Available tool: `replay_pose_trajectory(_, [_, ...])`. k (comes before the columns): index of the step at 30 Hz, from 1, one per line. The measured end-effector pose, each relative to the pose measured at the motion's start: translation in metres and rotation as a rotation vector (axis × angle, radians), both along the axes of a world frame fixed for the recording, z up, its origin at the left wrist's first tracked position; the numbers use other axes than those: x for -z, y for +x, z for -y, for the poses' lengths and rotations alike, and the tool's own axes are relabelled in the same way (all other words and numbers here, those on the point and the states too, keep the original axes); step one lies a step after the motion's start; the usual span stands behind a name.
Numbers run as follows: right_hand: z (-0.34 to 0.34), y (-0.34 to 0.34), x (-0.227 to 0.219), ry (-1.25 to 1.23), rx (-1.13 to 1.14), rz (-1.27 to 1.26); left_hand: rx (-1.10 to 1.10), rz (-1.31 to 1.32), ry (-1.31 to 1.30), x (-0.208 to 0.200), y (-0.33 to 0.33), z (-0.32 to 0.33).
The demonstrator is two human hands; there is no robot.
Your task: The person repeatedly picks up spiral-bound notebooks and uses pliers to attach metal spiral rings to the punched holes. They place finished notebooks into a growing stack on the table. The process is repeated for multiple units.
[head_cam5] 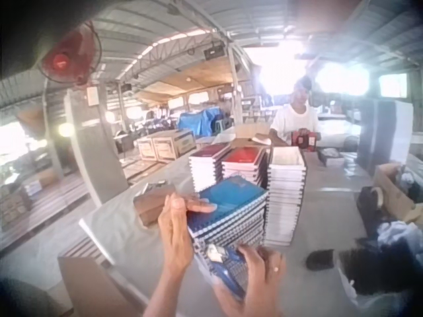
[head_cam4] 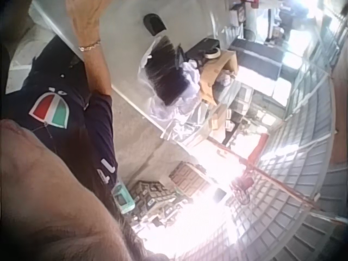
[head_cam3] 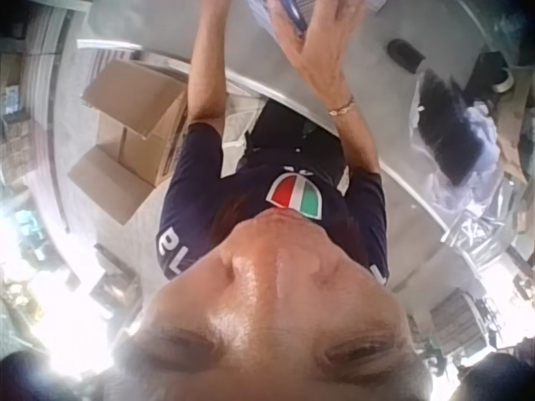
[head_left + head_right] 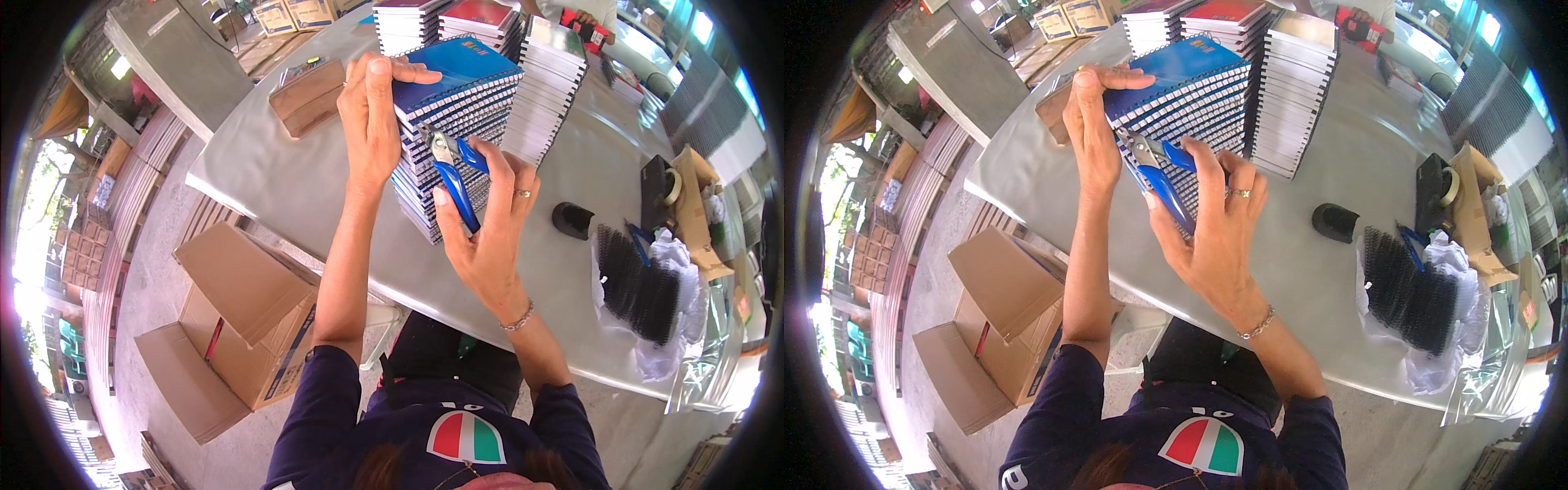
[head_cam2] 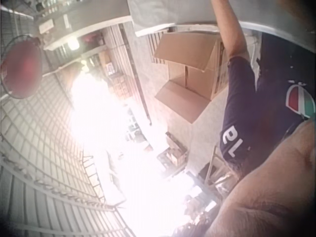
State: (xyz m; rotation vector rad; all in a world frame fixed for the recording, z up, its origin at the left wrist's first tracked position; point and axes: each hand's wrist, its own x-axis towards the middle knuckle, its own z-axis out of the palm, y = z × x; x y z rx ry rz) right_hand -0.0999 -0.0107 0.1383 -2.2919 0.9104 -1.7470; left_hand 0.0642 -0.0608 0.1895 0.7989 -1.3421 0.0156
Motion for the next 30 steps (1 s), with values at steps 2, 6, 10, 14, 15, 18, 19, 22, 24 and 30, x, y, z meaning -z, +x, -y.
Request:
replay_pose_trajectory(2, [-0.001, 0.002, -0.002, 0.006, 0.034, -0.007, -0.025, 0.050, 0.037, -0.002, 0.002, -0.003])
replay_pose_trajectory(6, [0.000, 0.003, -0.001, 0.035, 0.013, -0.018, -0.048, 0.075, 0.067, -0.001, 0.003, -0.005])
replay_pose_trajectory(10, [0.002, 0.003, 0.000, 0.001, 0.039, -0.048, -0.028, 0.052, 0.039, 0.000, 0.002, -0.002])
replay_pose_trajectory(14, [0.002, 0.001, -0.003, -0.012, 0.036, -0.035, 0.011, 0.018, -0.007, 0.001, 0.000, 0.002])
replay_pose_trajectory(15, [0.002, 0.000, -0.004, -0.006, 0.020, -0.024, 0.012, 0.021, -0.001, 0.001, 0.001, 0.002])
replay_pose_trajectory(18, [-0.009, -0.017, -0.024, 0.870, -0.722, 0.129, 0.003, 0.009, 0.010, 0.001, 0.003, -0.001])
replay_pose_trajectory(19, [-0.009, -0.024, -0.030, 1.066, -0.853, 0.159, 0.002, 0.006, 0.013, 0.001, 0.002, -0.002])
replay_pose_trajectory(22, [0.002, -0.033, -0.039, 1.177, -0.886, 0.141, -0.001, 0.019, 0.027, 0.002, -0.001, -0.001])
replay_pose_trajectory(24, [-0.003, -0.022, -0.016, 0.522, -0.326, -0.003, 0.005, 0.006, 0.031, 0.001, -0.001, 0.001])
replay_pose_trajectory(30, [-0.012, -0.018, -0.001, 0.134, 0.044, -0.077, -0.030, 0.046, 0.021, 0.002, 0.003, 0.000])
